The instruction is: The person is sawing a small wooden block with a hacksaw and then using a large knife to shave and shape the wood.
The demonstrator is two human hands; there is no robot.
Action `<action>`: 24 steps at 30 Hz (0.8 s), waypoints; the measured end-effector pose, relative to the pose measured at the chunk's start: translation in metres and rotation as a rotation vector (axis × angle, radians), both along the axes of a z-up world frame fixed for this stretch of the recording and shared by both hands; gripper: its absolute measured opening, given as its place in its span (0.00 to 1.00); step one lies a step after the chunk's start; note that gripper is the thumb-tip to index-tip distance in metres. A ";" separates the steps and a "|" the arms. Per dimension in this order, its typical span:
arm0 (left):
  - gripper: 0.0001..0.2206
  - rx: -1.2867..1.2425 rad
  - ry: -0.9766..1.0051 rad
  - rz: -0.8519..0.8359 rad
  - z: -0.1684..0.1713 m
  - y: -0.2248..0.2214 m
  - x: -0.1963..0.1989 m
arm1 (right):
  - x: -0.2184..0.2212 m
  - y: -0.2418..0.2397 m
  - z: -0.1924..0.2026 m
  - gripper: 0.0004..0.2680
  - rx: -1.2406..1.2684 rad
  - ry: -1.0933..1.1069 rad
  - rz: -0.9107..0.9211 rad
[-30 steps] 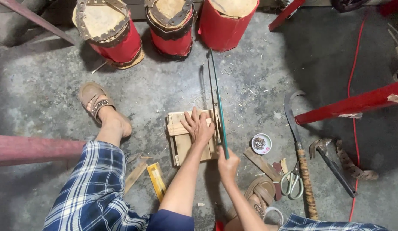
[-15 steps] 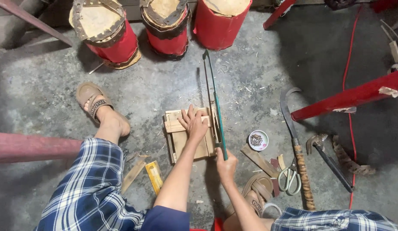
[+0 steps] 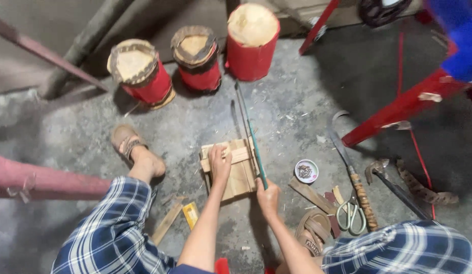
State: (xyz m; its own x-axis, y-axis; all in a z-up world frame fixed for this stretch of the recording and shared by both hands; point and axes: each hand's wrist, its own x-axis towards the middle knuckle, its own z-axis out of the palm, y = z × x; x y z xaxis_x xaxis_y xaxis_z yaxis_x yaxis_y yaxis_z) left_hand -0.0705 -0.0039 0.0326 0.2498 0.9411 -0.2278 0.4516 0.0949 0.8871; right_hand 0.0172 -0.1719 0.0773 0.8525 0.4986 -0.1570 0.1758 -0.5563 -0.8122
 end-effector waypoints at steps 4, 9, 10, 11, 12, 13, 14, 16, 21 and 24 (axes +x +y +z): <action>0.25 -0.036 0.330 -0.061 0.023 -0.024 -0.013 | 0.005 0.003 0.003 0.07 -0.026 -0.008 0.018; 0.30 -0.091 0.486 -0.145 0.026 -0.046 -0.032 | 0.006 0.004 -0.009 0.08 -0.101 -0.050 0.070; 0.31 -0.088 0.501 -0.173 0.027 -0.047 -0.034 | 0.006 0.004 -0.010 0.08 -0.103 -0.039 0.073; 0.32 -0.083 0.515 -0.199 0.027 -0.050 -0.037 | 0.006 0.004 -0.012 0.08 -0.102 -0.030 0.077; 0.32 -0.086 0.521 -0.192 0.026 -0.053 -0.038 | 0.006 0.003 -0.011 0.08 -0.102 -0.023 0.085; 0.32 -0.083 0.510 -0.195 0.025 -0.055 -0.040 | 0.007 0.003 -0.008 0.08 -0.111 -0.013 0.085; 0.32 -0.079 0.499 -0.197 0.026 -0.057 -0.041 | 0.008 0.003 -0.006 0.08 -0.119 -0.003 0.086; 0.34 -0.065 0.515 -0.203 0.018 -0.065 -0.044 | 0.006 0.003 -0.008 0.08 -0.096 0.014 0.077; 0.37 -0.032 0.510 -0.202 0.013 -0.076 -0.042 | 0.004 0.006 -0.008 0.07 -0.075 0.057 0.037; 0.36 -0.009 0.550 -0.162 0.008 -0.078 -0.033 | 0.003 0.006 -0.003 0.07 -0.066 0.066 0.026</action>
